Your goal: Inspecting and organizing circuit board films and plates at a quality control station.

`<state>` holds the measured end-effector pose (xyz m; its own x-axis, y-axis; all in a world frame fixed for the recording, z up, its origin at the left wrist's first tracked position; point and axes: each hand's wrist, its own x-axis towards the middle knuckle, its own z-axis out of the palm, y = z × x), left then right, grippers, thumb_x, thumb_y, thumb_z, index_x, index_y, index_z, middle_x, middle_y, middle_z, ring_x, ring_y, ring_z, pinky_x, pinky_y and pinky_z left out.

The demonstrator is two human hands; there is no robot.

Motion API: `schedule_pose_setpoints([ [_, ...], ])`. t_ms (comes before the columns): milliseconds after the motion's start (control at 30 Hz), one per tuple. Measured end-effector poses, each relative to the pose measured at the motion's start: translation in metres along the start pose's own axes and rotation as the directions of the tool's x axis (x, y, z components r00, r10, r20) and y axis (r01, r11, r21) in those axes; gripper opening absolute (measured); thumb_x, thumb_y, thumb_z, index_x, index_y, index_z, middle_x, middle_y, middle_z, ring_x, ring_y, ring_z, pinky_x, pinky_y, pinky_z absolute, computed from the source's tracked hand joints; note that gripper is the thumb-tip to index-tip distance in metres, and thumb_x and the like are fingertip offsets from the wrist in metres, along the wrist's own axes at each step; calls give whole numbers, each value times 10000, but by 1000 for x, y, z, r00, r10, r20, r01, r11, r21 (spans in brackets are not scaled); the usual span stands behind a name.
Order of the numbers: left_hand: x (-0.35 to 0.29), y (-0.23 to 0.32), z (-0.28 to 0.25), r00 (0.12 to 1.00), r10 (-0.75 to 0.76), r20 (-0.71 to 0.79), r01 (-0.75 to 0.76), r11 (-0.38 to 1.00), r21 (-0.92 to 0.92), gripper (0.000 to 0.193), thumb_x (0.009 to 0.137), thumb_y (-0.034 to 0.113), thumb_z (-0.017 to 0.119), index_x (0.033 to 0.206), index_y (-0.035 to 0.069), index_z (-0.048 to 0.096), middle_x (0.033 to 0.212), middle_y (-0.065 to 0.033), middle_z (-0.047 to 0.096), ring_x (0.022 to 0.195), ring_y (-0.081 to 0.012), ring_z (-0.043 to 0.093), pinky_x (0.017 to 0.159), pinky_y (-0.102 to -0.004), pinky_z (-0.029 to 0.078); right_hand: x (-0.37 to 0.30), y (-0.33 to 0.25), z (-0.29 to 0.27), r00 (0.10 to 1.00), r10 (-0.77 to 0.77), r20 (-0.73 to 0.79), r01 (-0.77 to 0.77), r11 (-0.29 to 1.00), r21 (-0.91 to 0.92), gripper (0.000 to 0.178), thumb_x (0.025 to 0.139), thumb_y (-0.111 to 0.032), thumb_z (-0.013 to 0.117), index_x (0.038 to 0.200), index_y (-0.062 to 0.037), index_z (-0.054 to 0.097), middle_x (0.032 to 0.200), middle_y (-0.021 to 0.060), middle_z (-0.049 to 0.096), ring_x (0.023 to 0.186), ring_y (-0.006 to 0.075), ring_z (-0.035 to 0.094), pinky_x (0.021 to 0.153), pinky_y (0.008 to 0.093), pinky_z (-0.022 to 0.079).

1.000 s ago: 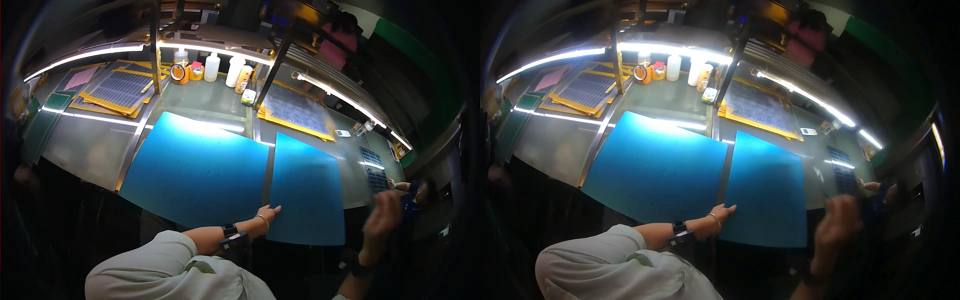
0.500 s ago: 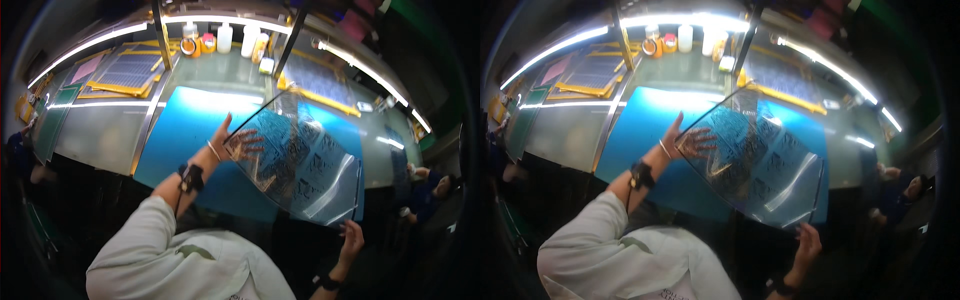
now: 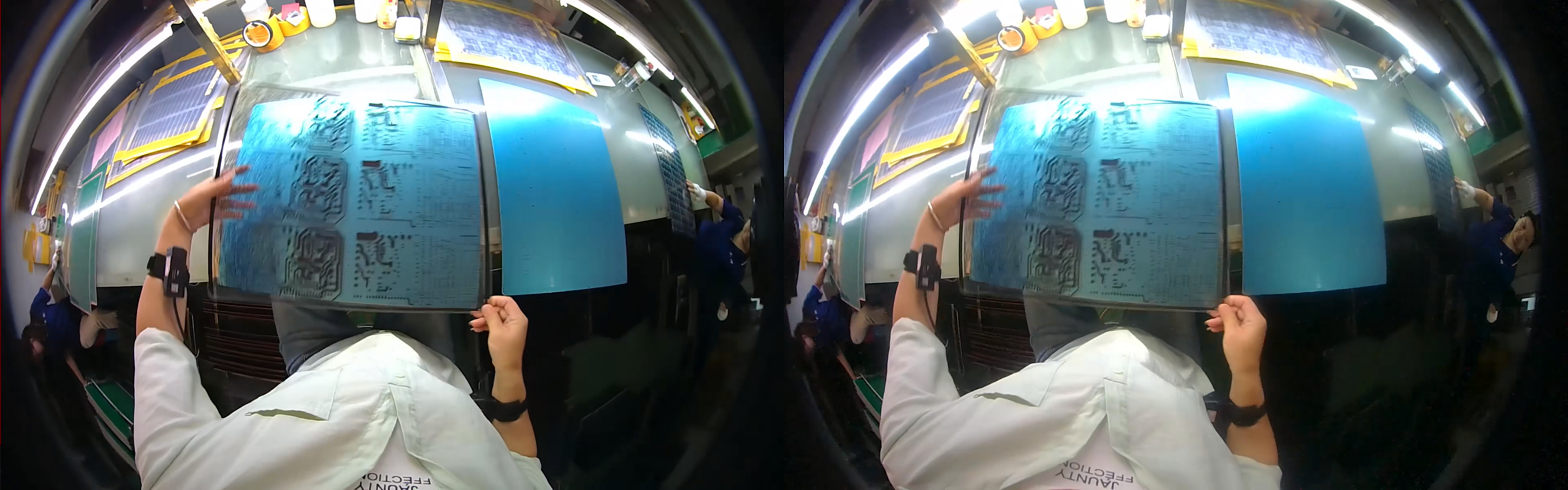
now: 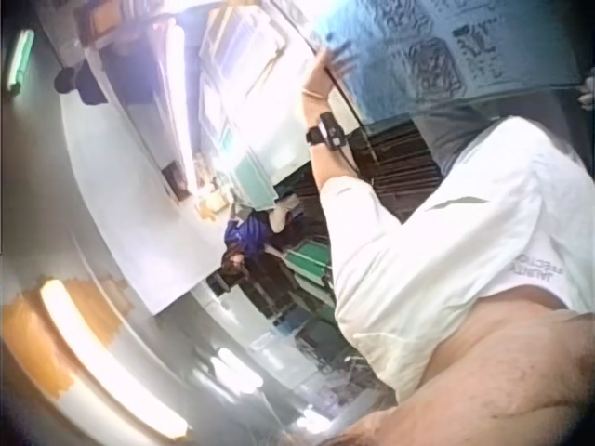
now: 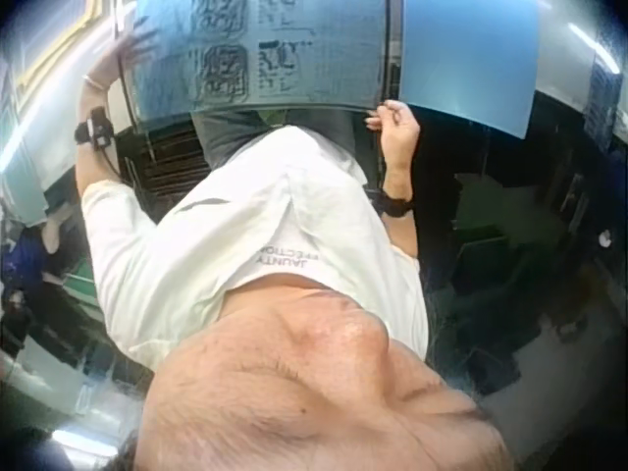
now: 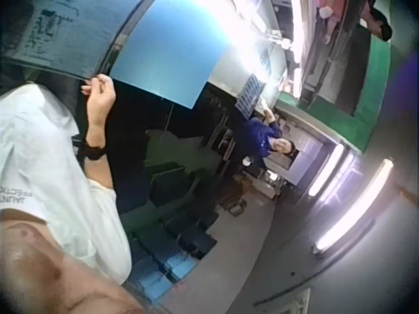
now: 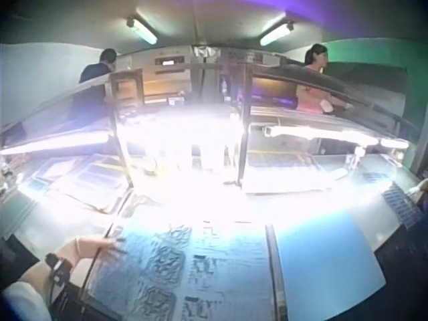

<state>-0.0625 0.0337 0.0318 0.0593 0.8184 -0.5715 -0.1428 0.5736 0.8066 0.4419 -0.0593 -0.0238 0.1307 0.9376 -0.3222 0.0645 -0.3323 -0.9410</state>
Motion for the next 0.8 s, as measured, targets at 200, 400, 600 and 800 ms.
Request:
schedule_pose_setpoints([
  [200, 51, -1, -38, 964, 89, -250, -42, 982, 185, 361, 888, 265, 576, 1190, 73, 531, 1087, -90, 630, 854, -195, 646, 656, -257, 501, 3, 25, 2, 963, -269, -22, 237, 881, -409, 75, 830, -28, 588, 814, -4, 519, 703, 43, 562, 603, 99, 574, 519, 205, 458],
  [400, 63, 13, -43, 955, 228, -187, -200, 967, 156, 288, 882, 266, 587, 1115, 98, 602, 1038, -71, 650, 825, -170, 658, 644, -234, 510, 2, 20, 19, 994, -72, -86, 50, 971, -232, 109, 824, -24, 596, 777, -8, 500, 710, 35, 521, 609, 106, 565, 528, 223, 481],
  [600, 65, 28, -42, 958, 256, -127, -225, 951, 213, 314, 882, 263, 587, 1141, 85, 583, 1059, -78, 639, 842, -163, 650, 666, -234, 515, 4, 32, 23, 994, -69, -90, 65, 997, -43, 122, 840, -18, 570, 774, -13, 468, 694, 38, 522, 609, 111, 567, 536, 230, 489],
  [800, 46, 55, -48, 982, 190, 14, -189, 964, 185, 331, 860, 239, 606, 1114, 32, 557, 1014, -97, 629, 855, -175, 637, 706, -279, 524, 6, 31, 20, 988, -151, -22, 146, 978, -151, 151, 834, 15, 552, 766, -47, 433, 625, 17, 476, 521, 82, 479, 475, 216, 402],
])
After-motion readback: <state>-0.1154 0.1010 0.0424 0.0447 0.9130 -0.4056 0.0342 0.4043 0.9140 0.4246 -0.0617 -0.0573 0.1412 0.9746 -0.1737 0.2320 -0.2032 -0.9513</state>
